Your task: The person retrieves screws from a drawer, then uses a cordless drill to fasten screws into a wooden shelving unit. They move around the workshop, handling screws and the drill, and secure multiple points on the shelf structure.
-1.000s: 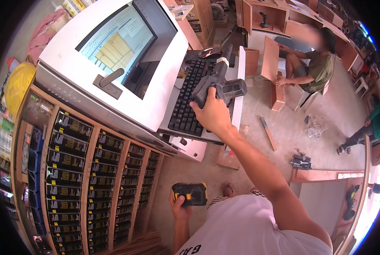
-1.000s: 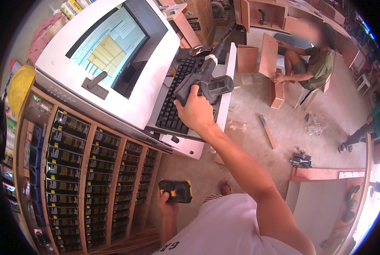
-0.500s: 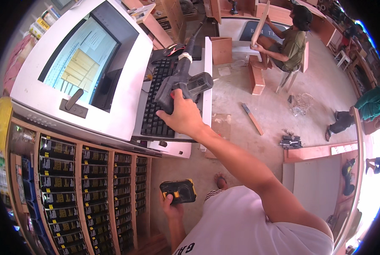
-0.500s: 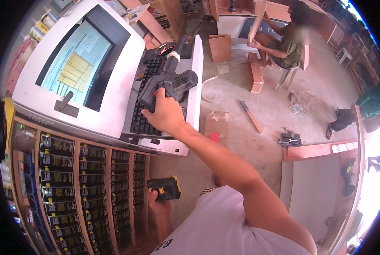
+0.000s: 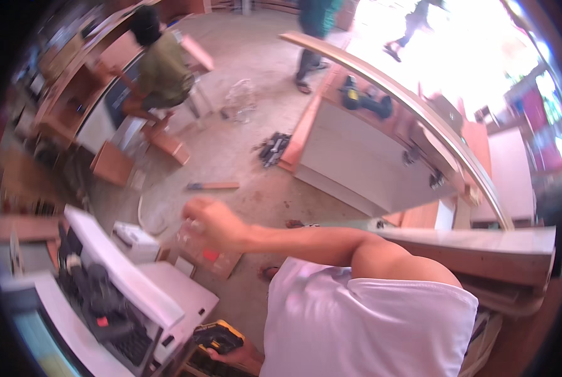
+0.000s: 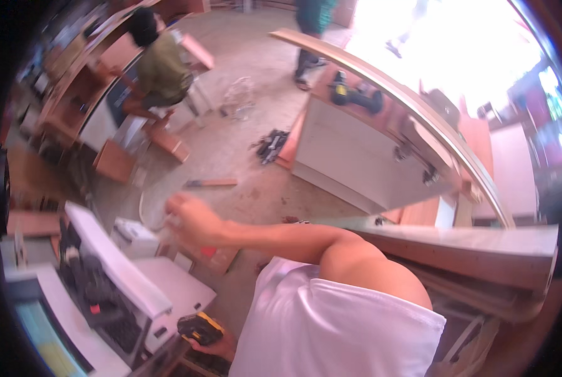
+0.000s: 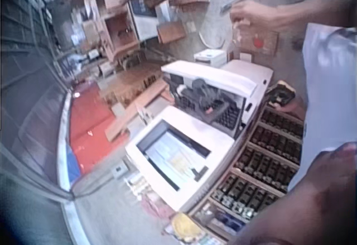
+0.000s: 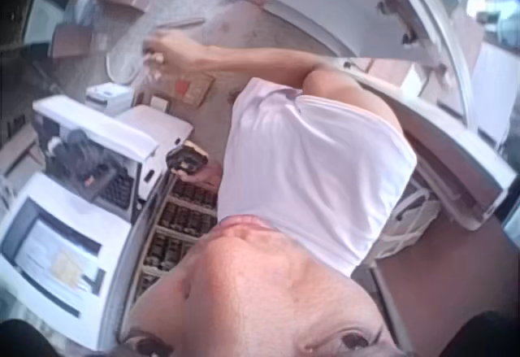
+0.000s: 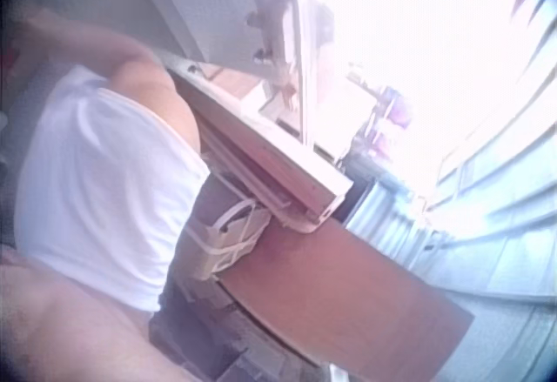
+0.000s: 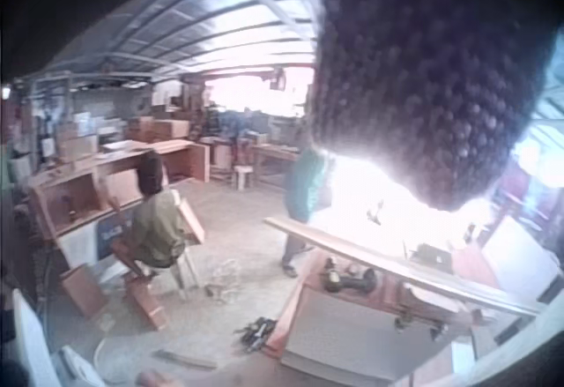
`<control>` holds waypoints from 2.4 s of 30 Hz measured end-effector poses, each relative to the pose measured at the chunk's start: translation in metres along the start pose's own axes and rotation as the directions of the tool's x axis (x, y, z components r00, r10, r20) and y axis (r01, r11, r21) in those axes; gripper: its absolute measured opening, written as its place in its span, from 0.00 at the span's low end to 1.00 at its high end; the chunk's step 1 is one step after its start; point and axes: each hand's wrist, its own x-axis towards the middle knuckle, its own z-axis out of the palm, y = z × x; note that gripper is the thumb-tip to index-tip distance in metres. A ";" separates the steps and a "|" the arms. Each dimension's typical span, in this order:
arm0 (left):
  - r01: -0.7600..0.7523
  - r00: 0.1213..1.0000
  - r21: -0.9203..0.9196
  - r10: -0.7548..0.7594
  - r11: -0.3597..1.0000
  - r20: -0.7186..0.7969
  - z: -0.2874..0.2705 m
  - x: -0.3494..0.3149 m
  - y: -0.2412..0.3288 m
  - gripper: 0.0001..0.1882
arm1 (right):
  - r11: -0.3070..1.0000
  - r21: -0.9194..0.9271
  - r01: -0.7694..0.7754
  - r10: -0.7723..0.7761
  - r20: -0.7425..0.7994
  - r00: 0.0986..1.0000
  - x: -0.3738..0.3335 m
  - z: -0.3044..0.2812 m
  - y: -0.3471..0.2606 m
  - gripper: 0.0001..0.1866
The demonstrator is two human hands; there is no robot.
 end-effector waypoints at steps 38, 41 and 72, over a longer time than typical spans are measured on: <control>-0.700 0.351 0.160 0.141 0.696 0.926 0.235 0.040 -0.233 0.42 | 0.478 -0.668 -0.571 0.514 -0.315 0.798 -0.029 -0.479 0.308 0.40; -0.912 0.104 -0.029 0.298 0.410 0.949 0.224 0.062 -0.236 0.48 | 0.535 -0.627 -0.566 0.503 -0.302 0.810 -0.032 -0.470 0.290 0.40; -0.001 0.778 -0.011 0.008 1.000 0.628 0.382 0.005 -0.139 0.31 | -0.025 0.999 -0.045 0.188 0.049 0.981 0.035 -0.227 0.039 0.34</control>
